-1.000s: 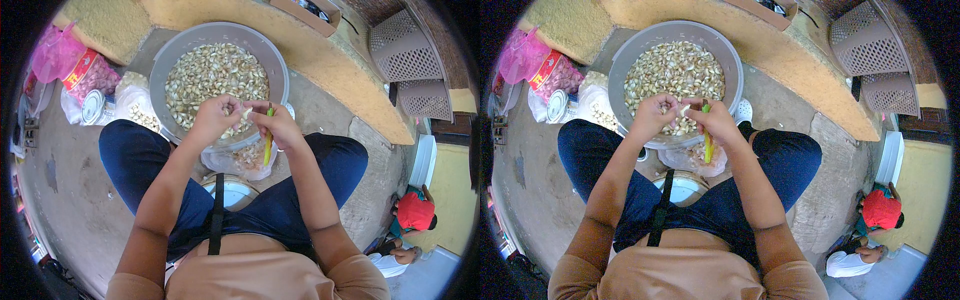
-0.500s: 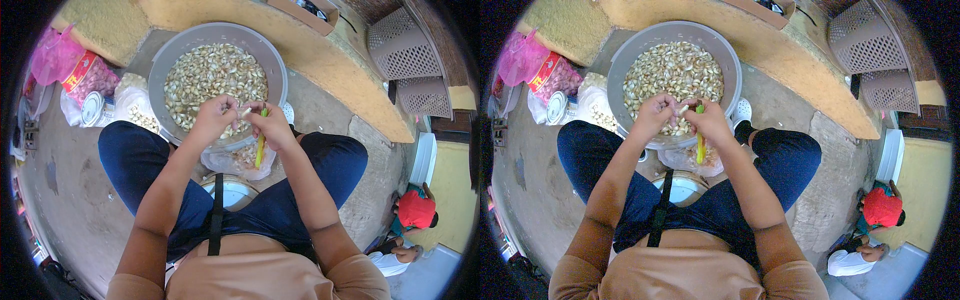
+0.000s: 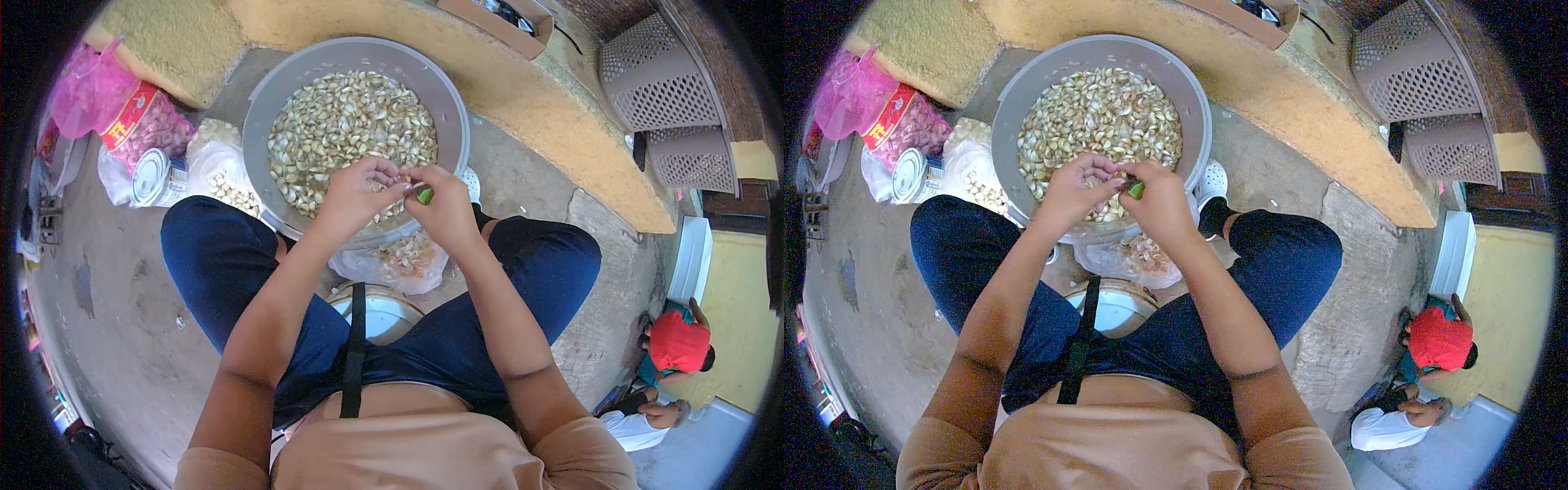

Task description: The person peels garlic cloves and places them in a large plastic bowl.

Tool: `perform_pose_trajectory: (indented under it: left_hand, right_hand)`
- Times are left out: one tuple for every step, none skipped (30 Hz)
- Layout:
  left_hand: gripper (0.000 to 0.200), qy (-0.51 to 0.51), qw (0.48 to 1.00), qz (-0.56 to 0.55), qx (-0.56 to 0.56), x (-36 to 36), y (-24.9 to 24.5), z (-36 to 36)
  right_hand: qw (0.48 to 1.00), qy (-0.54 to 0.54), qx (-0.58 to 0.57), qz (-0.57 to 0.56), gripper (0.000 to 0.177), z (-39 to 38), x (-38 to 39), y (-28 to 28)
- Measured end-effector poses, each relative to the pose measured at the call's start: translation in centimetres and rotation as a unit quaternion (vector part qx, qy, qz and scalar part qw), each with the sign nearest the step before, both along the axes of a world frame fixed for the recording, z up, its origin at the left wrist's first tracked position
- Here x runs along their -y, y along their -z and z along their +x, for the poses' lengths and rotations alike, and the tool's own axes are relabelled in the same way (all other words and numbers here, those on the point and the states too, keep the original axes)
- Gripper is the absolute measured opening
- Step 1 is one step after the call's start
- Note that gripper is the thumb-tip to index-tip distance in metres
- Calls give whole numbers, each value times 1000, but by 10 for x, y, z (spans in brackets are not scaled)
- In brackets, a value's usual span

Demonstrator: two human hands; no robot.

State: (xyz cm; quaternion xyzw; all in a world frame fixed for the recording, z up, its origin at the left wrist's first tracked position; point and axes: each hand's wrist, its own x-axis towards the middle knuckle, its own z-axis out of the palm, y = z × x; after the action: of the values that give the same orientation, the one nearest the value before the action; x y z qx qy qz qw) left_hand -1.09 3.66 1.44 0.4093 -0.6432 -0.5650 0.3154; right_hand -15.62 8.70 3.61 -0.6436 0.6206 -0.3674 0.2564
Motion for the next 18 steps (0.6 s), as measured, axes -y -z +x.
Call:
perform_pose_trajectory:
  left_hand:
    - [18,2,1000,4,17,0,1,1]
    - [16,5,999,8,33,0,1,1]
    - [15,8,999,12,50,0,-2,2]
    - [15,14,998,22,59,0,-7,2]
    - [15,20,997,31,69,-2,-12,3]
    - [15,26,996,41,79,-3,-17,4]
    - [14,29,995,48,83,-3,-17,4]
    - [13,32,994,54,87,-4,-16,4]
    - [13,35,993,61,92,-4,-16,4]
    - [12,38,993,60,95,-4,-18,3]
    - [12,41,992,60,99,-5,-20,2]
    - [12,43,992,60,102,-6,-21,2]
    - [12,50,993,75,82,-6,-19,2]
    - [12,57,992,91,61,-6,-13,2]
    - [11,64,991,107,41,-6,-12,2]
    - [12,65,989,127,33,-6,-11,1]
    - [13,66,987,147,25,-5,-12,1]
    - [14,67,983,168,17,-5,-13,0]
  right_hand:
    - [1000,-1,-17,-3,26,0,-1,1]
    - [999,-3,-34,-7,26,0,-2,1]
    - [999,-1,-37,-13,26,0,-4,3]
    - [999,0,-40,-19,26,0,-7,4]
    - [999,1,-44,-26,25,0,-9,5]
    - [999,3,-37,-17,26,0,-10,4]
    - [1000,4,-30,-9,26,-1,-12,2]
    - [1000,5,-23,-1,26,-1,-13,0]
    - [1000,9,-13,6,27,-1,-14,0]
    - [1000,12,-3,13,27,-1,-14,-1]
    - [1000,16,7,20,28,-1,-15,-1]
    - [998,24,36,38,27,-1,-15,-1]
    - [996,32,64,56,26,-2,-16,2]
    - [992,39,93,73,25,-2,-17,4]
    - [981,50,145,115,25,-3,-16,6]
    - [966,60,196,156,25,-4,-15,8]
    - [946,70,246,197,25,-5,-15,10]
    - [920,74,328,203,25,-5,-15,12]
